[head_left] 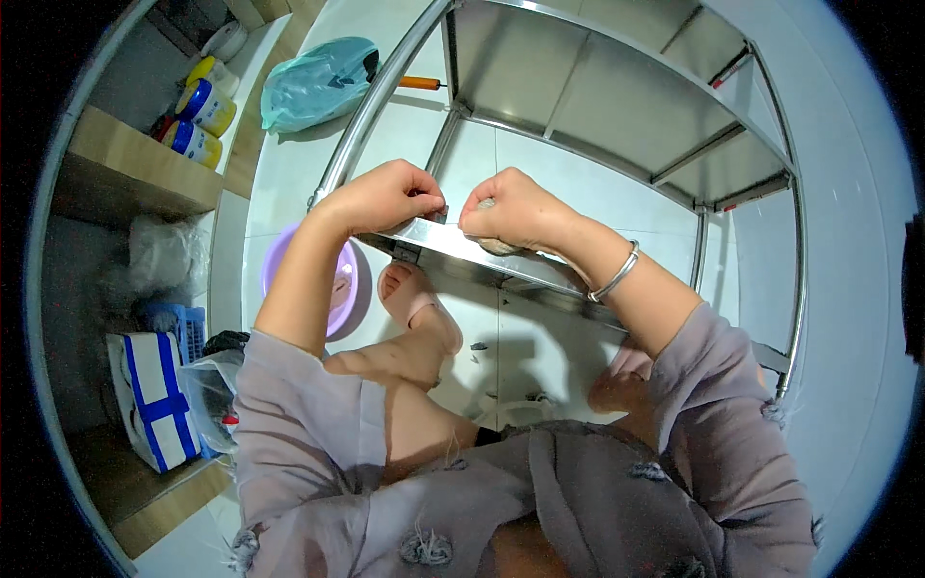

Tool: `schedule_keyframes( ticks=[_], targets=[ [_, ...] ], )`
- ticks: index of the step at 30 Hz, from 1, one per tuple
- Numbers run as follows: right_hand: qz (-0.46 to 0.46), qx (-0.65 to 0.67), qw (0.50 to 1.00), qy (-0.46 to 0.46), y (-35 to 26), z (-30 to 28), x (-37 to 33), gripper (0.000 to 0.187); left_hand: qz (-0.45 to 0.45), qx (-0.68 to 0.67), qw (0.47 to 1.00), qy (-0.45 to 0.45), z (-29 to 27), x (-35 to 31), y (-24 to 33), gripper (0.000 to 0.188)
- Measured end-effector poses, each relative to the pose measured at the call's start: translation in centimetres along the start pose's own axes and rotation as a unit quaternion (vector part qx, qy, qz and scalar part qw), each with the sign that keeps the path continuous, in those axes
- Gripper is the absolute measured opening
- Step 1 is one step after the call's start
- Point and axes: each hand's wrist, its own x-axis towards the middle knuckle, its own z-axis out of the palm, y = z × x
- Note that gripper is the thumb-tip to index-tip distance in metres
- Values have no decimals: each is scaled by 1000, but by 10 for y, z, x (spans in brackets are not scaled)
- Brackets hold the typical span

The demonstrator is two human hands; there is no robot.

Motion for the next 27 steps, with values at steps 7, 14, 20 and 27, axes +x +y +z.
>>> schedule_keyframes(
  ticks=[7,14,20,27],
  targets=[
    [-69,14,997,21,14,2,-18,26,11,36,999,-12,-1,3,2,19],
    [-160,-184,969,30,43,-27,-78,31,31,-27,997,-59,3,-7,-6,28],
    [-56,-228,971,45,90,-82,-186,30,125,193,967,-112,42,2,57,34],
    [109,-285,937,167,118,-112,-276,26,172,188,949,-187,79,23,93,37]
  ],
)
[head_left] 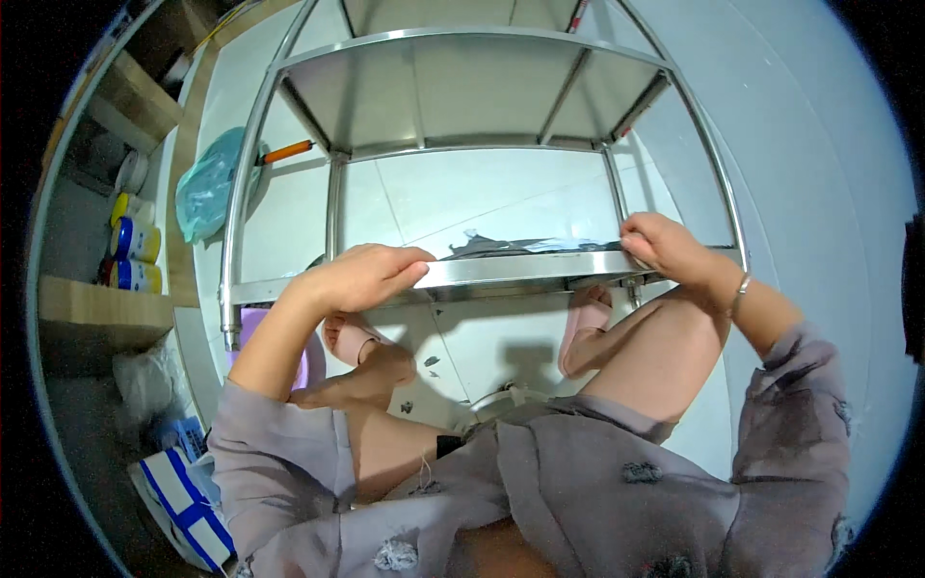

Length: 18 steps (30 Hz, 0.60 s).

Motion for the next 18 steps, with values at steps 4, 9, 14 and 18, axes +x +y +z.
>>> schedule_keyframes(
  ticks=[4,9,14,18],
  targets=[
    [6,40,996,76,-39,31,25,24,60,-16,998,-26,10,39,16,38],
    [-137,70,978,143,-75,50,42,23,25,17,988,-148,8,83,53,39],
    [-47,19,997,66,7,13,-6,24,48,-79,987,-129,12,86,58,42],
    [37,-31,993,108,84,-14,-60,24,42,-136,977,-161,22,104,63,45]
  ],
)
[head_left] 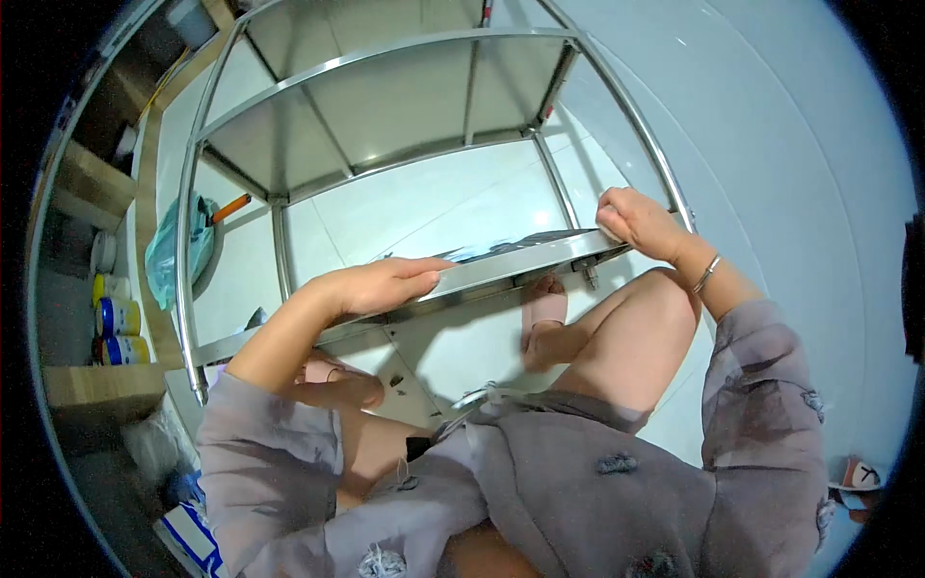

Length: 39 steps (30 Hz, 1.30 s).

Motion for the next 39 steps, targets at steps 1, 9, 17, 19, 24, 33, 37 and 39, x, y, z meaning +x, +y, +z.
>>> schedule_keyframes(
  ticks=[1,9,17,19,24,33,37,39],
  targets=[
    [18,3,1000,-5,9,-6,-5,24,10,-12,1000,1,1,6,4,45],
    [22,38,992,122,-50,34,21,28,-30,-58,996,-56,-2,36,30,46],
    [-175,49,971,153,-21,28,1,16,-39,-30,998,-37,0,39,27,48],
    [-80,-11,988,133,11,8,-18,14,-31,-22,999,-11,3,41,37,46],
    [-24,-16,992,119,5,4,-22,12,11,-74,997,29,15,83,61,39],
    [17,-21,995,97,-4,15,-2,16,-38,-164,986,23,19,122,67,24],
    [13,9,993,113,-5,16,-5,18,-18,-188,981,43,18,110,68,32],
    [11,13,993,113,-5,17,-4,18,-26,-194,980,45,16,109,65,33]
  ],
)
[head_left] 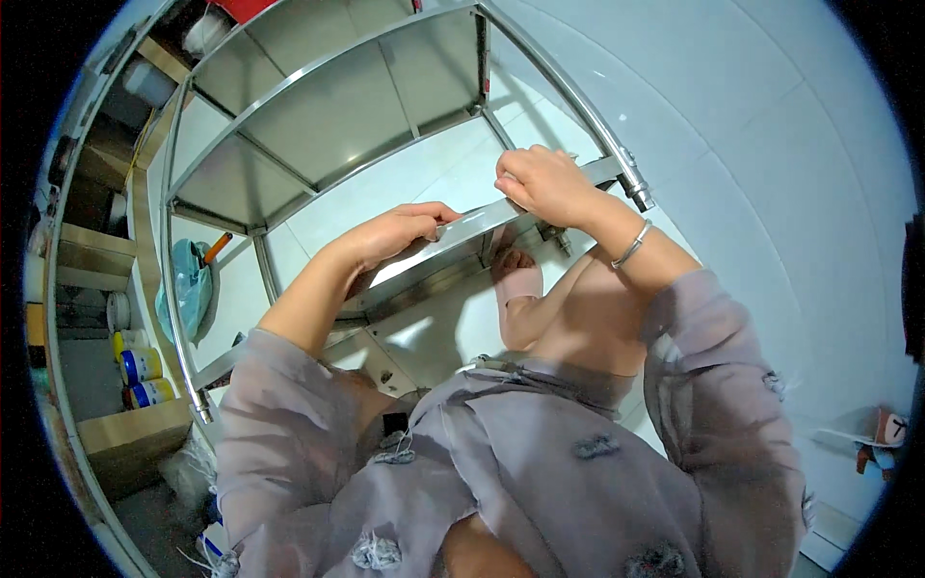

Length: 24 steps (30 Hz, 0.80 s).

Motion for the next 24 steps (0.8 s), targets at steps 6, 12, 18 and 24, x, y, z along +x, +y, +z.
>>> schedule_keyframes(
  ticks=[6,12,18,24],
  targets=[
    [1,9,1000,20,-2,8,5,18,-19,-14,1000,7,0,6,3,29],
    [11,-4,999,34,-5,11,8,18,1,-8,1000,24,-1,16,-1,25],
    [14,-7,999,36,-5,10,7,19,-12,-10,1000,18,-2,7,7,29],
    [31,1,999,32,-7,9,8,20,-2,-12,1000,29,-1,17,1,25]
  ],
)
